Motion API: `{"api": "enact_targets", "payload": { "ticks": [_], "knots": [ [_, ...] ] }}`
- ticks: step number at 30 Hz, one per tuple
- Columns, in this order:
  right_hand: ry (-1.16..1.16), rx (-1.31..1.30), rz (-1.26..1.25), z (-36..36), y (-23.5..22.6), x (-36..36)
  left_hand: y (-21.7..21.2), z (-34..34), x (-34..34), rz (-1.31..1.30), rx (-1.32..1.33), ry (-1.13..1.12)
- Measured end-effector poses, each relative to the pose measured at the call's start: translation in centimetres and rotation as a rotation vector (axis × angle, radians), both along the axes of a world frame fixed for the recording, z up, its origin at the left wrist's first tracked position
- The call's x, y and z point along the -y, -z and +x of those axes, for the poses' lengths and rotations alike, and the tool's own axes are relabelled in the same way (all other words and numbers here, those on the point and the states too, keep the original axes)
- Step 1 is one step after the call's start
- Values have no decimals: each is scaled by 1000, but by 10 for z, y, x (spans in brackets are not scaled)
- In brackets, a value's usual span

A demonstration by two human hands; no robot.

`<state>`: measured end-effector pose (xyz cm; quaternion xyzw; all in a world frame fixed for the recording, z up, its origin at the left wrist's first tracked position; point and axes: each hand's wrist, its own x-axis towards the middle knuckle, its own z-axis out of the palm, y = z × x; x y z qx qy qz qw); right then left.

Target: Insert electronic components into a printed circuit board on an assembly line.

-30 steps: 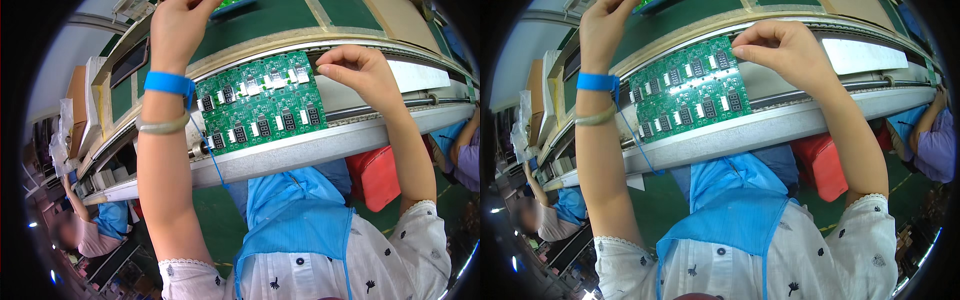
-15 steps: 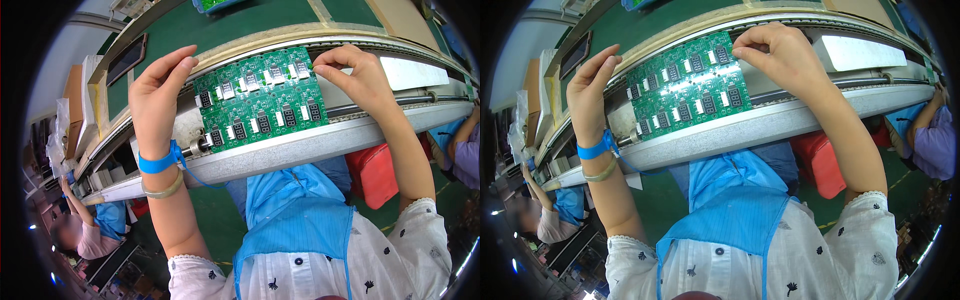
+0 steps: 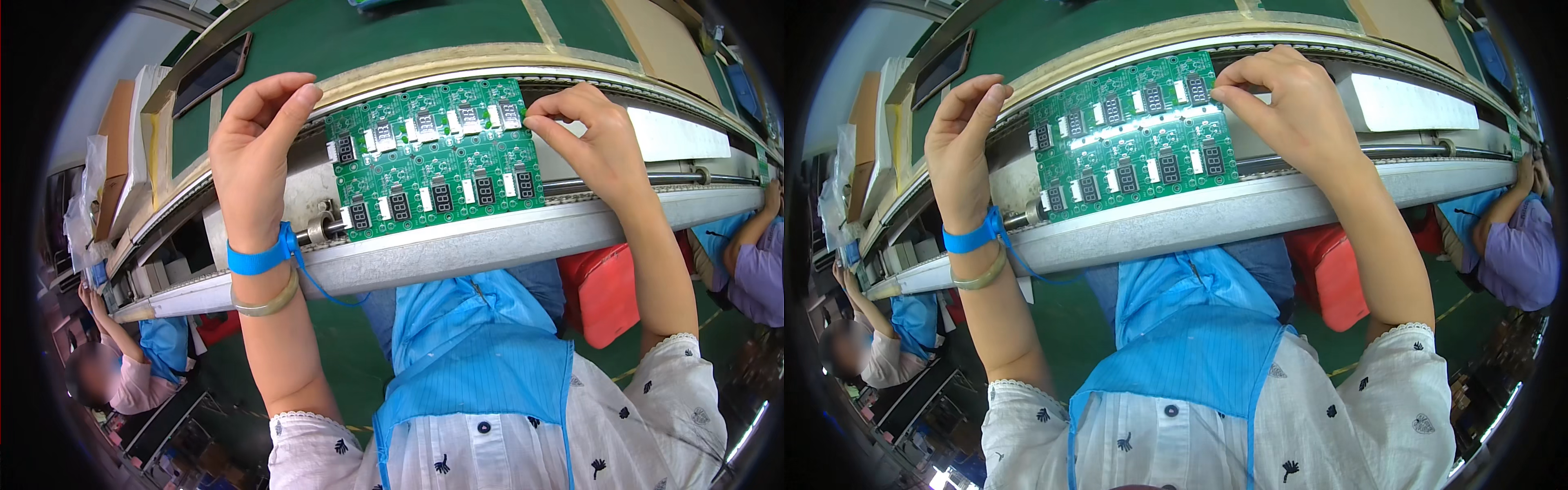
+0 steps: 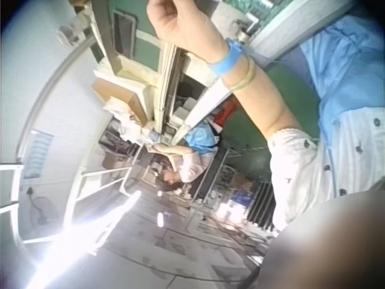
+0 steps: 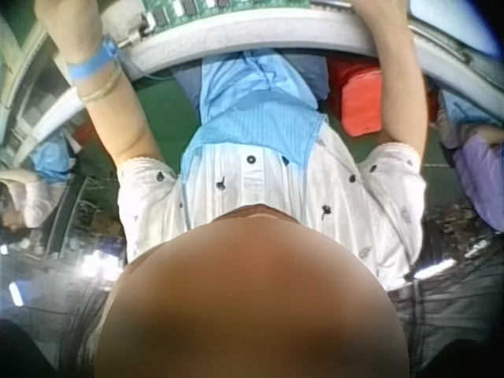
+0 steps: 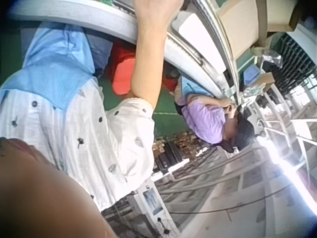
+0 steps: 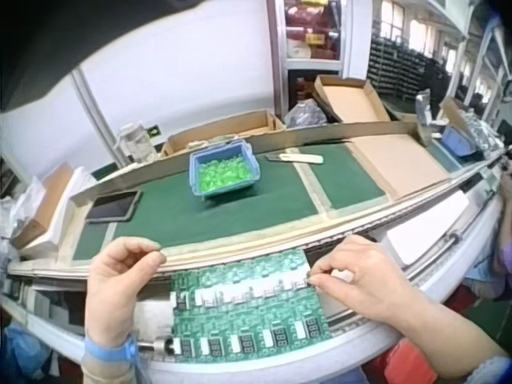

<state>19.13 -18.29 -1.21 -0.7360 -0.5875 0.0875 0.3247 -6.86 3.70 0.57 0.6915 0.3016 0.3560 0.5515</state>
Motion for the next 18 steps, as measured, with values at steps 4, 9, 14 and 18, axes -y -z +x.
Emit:
{"api": "enact_targets", "payload": {
  "ticks": [4, 9, 14, 18],
  "knots": [
    [36, -75, -66, -1, -2, 0, 0, 0, 1, -16, -11, -11],
    [162, -388, 34, 20, -11, -11, -13, -7, -1, -109, 6, 22],
    [23, -260, 75, 33, -46, -80, -10, -28, -8, -137, -17, 47],
    [-2, 20, 11, 14, -82, -153, -4, -37, -8, -195, 4, 58]
  ]
}}
